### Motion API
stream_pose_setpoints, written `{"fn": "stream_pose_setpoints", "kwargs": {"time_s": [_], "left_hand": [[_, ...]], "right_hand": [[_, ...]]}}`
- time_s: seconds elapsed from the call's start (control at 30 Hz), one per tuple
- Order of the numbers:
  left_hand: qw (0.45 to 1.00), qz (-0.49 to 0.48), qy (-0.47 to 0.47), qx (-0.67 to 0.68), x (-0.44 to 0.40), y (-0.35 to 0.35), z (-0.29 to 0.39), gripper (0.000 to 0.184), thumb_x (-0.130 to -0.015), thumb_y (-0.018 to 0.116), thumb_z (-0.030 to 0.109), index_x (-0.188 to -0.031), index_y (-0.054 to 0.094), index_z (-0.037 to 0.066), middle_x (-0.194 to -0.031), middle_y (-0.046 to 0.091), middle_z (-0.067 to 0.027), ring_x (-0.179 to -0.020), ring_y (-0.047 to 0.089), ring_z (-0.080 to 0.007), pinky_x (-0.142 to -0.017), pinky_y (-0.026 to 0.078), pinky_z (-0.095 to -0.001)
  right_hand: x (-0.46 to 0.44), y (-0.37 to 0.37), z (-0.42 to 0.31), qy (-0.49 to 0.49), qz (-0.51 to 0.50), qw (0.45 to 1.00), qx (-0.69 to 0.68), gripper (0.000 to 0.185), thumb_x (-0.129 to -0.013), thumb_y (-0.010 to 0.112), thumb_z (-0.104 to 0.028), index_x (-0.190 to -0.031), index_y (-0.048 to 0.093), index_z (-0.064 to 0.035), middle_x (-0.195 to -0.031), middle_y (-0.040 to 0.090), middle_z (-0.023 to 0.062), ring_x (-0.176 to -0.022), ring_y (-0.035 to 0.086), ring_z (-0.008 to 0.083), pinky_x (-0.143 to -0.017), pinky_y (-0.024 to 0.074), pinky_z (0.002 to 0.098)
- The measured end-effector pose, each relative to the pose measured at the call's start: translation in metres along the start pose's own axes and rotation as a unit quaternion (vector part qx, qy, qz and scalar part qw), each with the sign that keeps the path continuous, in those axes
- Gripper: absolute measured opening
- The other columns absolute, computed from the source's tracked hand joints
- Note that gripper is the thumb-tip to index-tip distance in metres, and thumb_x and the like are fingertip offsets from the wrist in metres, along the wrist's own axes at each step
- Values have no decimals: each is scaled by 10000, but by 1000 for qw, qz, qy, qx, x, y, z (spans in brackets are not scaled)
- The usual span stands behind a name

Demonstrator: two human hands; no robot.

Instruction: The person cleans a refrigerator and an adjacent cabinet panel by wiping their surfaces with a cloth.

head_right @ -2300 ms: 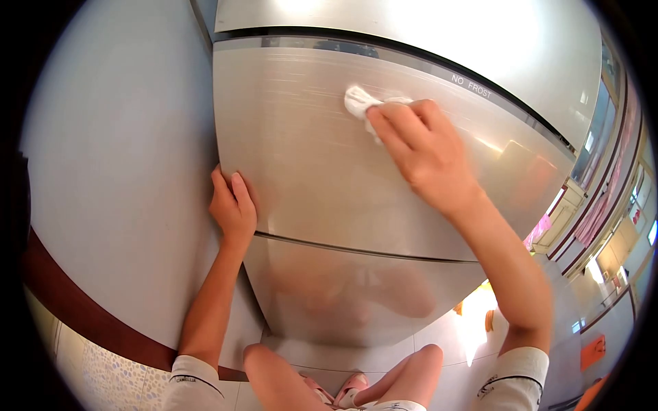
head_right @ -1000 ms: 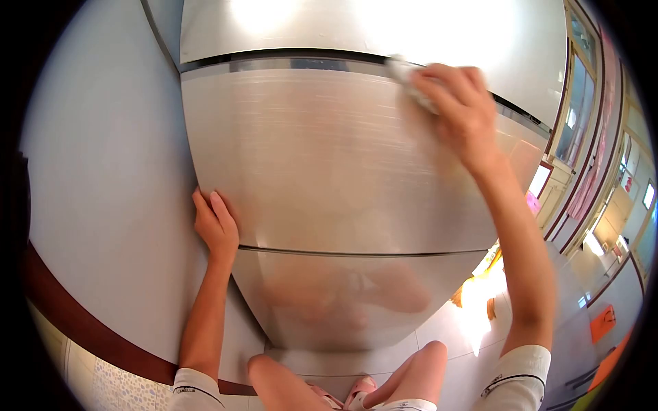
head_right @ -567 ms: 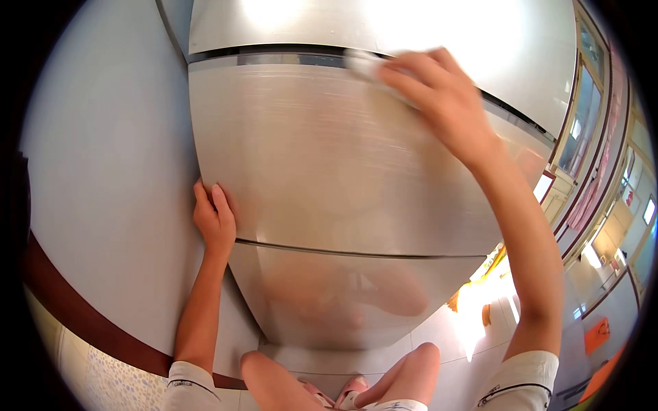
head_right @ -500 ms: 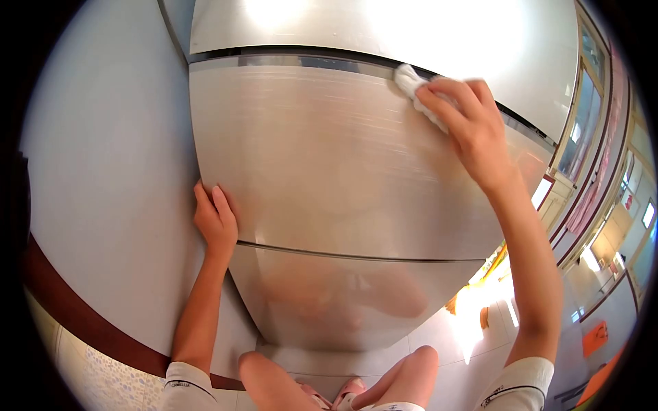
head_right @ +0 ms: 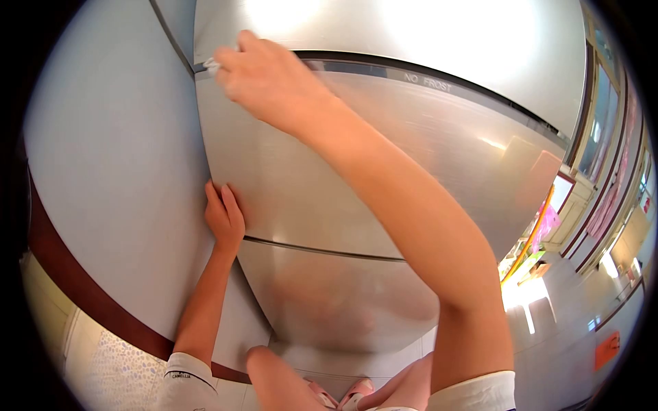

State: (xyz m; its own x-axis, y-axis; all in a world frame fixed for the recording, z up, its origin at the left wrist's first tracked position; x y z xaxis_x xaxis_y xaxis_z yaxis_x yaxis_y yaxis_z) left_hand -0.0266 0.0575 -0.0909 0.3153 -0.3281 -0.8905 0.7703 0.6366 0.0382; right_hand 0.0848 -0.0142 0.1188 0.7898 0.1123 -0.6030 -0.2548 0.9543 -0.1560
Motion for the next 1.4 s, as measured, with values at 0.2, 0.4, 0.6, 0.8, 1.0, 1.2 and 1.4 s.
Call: {"fn": "stream_pose_setpoints", "kwargs": {"time_s": [0.2, 0.4, 0.6, 0.8, 1.0, 1.2, 1.4], "left_hand": [[998, -58, -17, -2, 0, 3, -1, 283, -941, 401, 202, -1127, 440, -8, -722, 585, -105, -597, 572, -265, -547, 456, -351], [998, -53, -39, 10, 2, 3, -2, 303, -938, 394, 203, -1150, 413, -12, -754, 592, -118, -624, 590, -289, -556, 460, -363], [999, -25, -27, 18, 1, 2, 0, 271, -952, 365, 190, -1112, 408, -24, -753, 566, -143, -631, 563, -289, -567, 442, -359], [998, -27, -31, 56, 3, 4, -3, 303, -958, 347, 208, -1147, 422, -17, -806, 592, -158, -682, 576, -300, -610, 453, -358], [997, -36, -3, 65, 3, 6, -9, 313, -963, 337, 221, -1148, 433, -12, -832, 603, -177, -712, 586, -314, -630, 456, -370], [996, 43, 22, -78, -1, -13, 15, 255, -944, 425, 216, -1083, 459, 4, -821, 598, -130, -688, 569, -258, -589, 430, -340], [937, -175, -235, 191, -55, 4, 116, 293, -872, 613, 283, -811, 582, -1, -628, 546, -27, -538, 503, -94, -515, 379, -220]], "right_hand": [[55, -45, 39, 24, 17, 998, -58, 195, -666, 588, -13, -847, 613, -81, -920, 569, 8, -824, 518, 210, -687, 488, 298], [118, -95, 62, 109, -68, 992, -15, 393, -641, 572, 58, -989, 643, -112, -1009, 589, 7, -832, 518, 221, -634, 468, 316], [55, -37, 28, 95, 80, 992, -14, 295, -642, 587, 21, -910, 652, -84, -931, 583, 3, -782, 513, 209, -655, 488, 283], [-7, 28, -27, 81, 95, 990, -61, 174, -716, 574, -49, -884, 619, -65, -925, 566, 1, -761, 499, 190, -659, 483, 290], [50, 2, -19, -19, 46, 993, -111, 199, -720, 579, -64, -912, 629, -85, -985, 581, 10, -825, 532, 213, -677, 486, 300], [151, -106, 66, 244, 86, 963, 69, 388, -703, 546, 88, -1007, 651, -130, -1017, 600, 35, -878, 532, 226, -736, 453, 307], [184, -116, 66, 309, 151, 934, 99, 427, -703, 542, 103, -1017, 663, -160, -1028, 601, 7, -831, 494, 208, -719, 434, 282]]}}
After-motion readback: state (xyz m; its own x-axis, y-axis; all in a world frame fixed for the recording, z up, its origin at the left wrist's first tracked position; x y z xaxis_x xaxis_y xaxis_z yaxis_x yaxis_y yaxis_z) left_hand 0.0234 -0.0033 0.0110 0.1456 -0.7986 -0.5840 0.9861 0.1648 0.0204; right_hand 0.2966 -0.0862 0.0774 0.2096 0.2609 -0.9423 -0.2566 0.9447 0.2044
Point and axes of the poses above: each hand's wrist, its own x-axis away from the middle knuckle, its own y-axis out of the palm, z = x × y, the point moved 6 cm from there along -x, towards the middle knuckle
